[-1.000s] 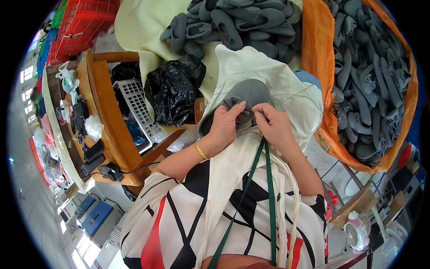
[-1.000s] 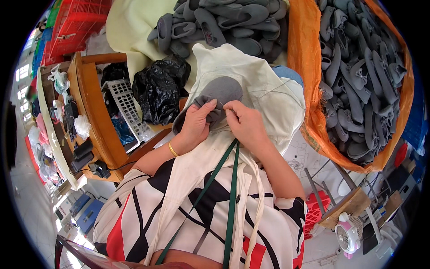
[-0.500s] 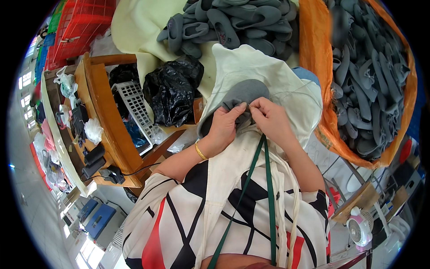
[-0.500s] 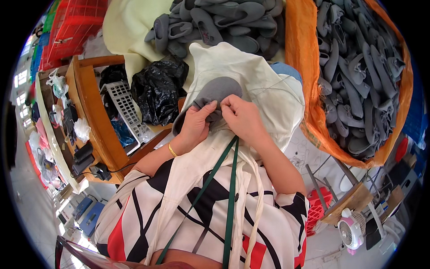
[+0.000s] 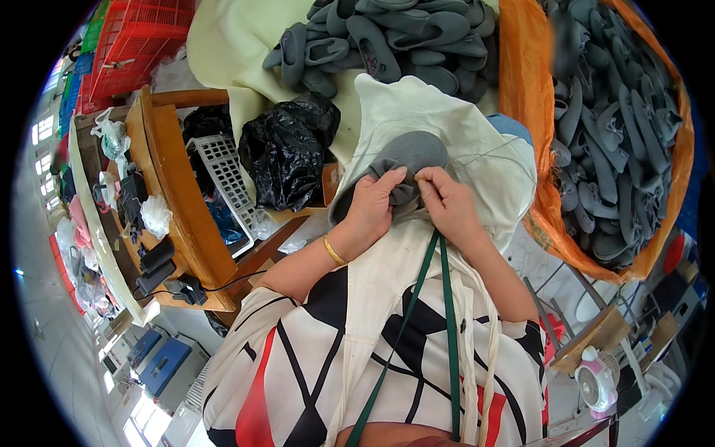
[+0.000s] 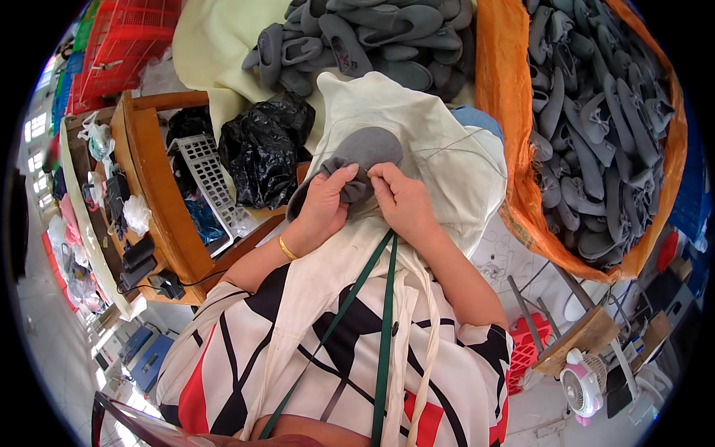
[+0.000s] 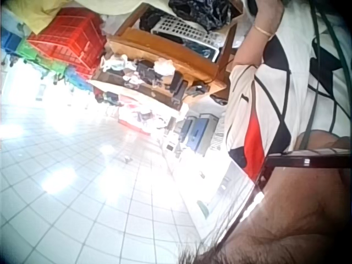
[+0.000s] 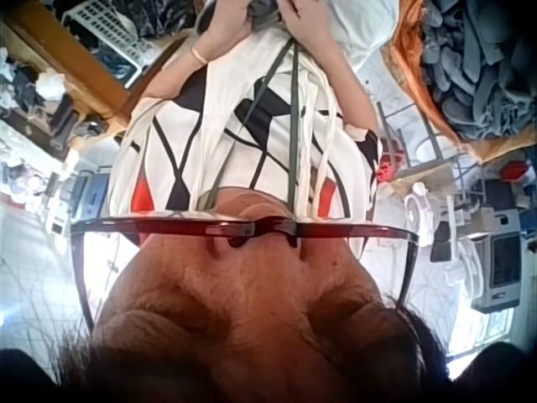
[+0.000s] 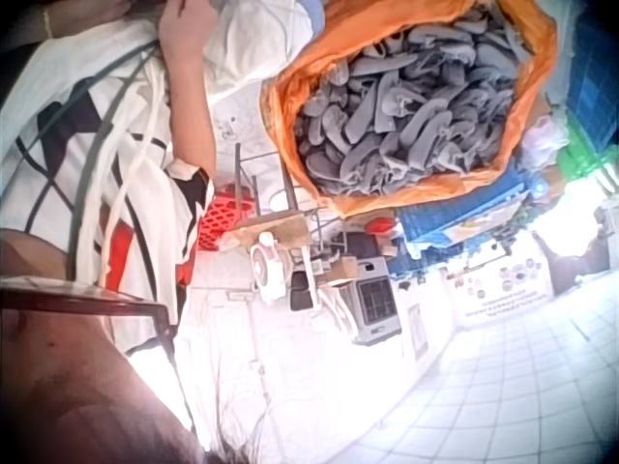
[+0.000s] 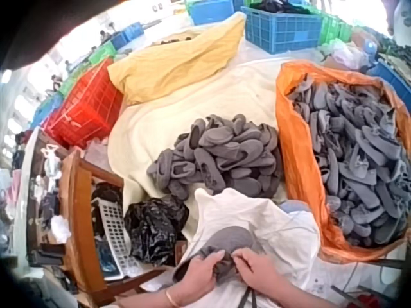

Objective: The person sits on the floor and hand-sews grey slipper uppers using a needle and thread. They stitch the edges of the slipper material, pulling the thread tight after each stitch, and handle multiple slipper components from a pile on their lap.

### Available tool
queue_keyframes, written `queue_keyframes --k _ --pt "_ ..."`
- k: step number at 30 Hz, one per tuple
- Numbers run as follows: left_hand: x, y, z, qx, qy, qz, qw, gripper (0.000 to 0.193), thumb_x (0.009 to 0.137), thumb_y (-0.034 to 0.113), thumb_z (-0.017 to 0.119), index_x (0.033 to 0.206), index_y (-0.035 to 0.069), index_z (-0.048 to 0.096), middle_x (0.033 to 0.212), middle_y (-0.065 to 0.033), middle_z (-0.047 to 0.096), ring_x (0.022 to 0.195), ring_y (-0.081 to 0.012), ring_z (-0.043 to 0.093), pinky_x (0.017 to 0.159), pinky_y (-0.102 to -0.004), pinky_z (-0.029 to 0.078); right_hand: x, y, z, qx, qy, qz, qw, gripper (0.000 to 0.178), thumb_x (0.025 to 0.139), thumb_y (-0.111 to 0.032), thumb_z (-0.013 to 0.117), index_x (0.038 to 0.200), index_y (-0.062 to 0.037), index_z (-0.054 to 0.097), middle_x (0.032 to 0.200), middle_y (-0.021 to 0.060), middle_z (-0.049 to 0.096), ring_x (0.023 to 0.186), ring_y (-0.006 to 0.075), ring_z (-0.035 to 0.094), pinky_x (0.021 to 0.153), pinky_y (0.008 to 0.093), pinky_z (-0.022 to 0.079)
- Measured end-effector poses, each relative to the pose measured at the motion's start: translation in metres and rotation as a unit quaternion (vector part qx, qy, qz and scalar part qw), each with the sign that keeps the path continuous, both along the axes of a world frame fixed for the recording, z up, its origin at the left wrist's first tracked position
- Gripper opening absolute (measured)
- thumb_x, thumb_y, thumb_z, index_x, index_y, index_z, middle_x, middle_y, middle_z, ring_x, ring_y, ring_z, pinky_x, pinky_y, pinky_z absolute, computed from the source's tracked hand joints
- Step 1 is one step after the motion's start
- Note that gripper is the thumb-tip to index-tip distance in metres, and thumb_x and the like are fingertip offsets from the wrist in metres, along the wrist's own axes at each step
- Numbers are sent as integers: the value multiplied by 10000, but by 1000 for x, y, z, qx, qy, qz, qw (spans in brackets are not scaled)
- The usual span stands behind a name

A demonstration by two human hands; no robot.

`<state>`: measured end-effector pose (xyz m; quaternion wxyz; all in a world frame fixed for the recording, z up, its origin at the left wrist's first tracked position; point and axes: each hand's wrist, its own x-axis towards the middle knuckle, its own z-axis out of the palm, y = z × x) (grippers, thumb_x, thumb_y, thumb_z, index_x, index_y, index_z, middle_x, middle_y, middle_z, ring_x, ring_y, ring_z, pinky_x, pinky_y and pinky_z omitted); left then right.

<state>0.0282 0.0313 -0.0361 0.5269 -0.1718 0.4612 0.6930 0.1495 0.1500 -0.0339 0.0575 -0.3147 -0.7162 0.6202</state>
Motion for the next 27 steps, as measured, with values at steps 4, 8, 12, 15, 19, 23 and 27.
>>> queue_keyframes --k 4,8,12,15,19,23,27 --pt "-2 0 -1 -10 -9 1 1000 31 936 102 671 961 86 662 908 1 690 801 -97 652 735 -251 525 -1 -5 -7 44 24 -8 999 96 972 -123 599 1054 -79 626 827 147 670 685 305 653 634 351 514" --pt "-6 1 -1 -12 -25 -5 1000 34 928 104 677 955 89 663 901 1 691 797 -98 654 734 -252 526 -5 -10 -10 106 44 -18 993 95 974 -125 596 1059 -91 620 846 159 675 735 352 666 643 378 527" --pt "-6 0 -2 -12 -19 -8 1000 28 928 101 675 948 86 661 887 1 689 792 -98 655 731 -250 524 -4 -11 -12 128 49 -9 991 107 970 -119 589 1070 -90 613 866 170 679 773 373 674 651 402 532" --pt "-4 0 -1 -8 -20 -2 1000 25 929 100 674 943 84 660 883 0 689 781 -99 656 720 -247 523 -2 -9 -12 125 49 3 991 112 965 -112 587 1071 -84 614 869 168 682 772 367 677 651 405 532" --pt "-4 -2 -3 2 -20 -4 1000 26 928 101 676 936 82 660 880 0 691 777 -99 657 715 -247 522 -1 -9 -12 142 60 6 988 117 959 -103 589 1071 -83 617 866 164 684 767 362 678 652 406 533" --pt "-5 0 0 -15 -17 1 1000 27 927 103 678 933 84 661 878 0 691 784 -99 657 721 -253 523 -2 -9 -12 153 64 7 986 114 959 -100 588 1068 -82 615 863 163 684 765 360 678 647 407 532" --pt "-6 1 -2 -9 -16 -10 1000 50 933 104 671 973 74 667 903 -6 699 799 -105 661 731 -257 525 -7 -14 -10 160 21 -12 987 98 960 -104 583 1054 -76 580 839 174 675 755 383 668 655 438 522"
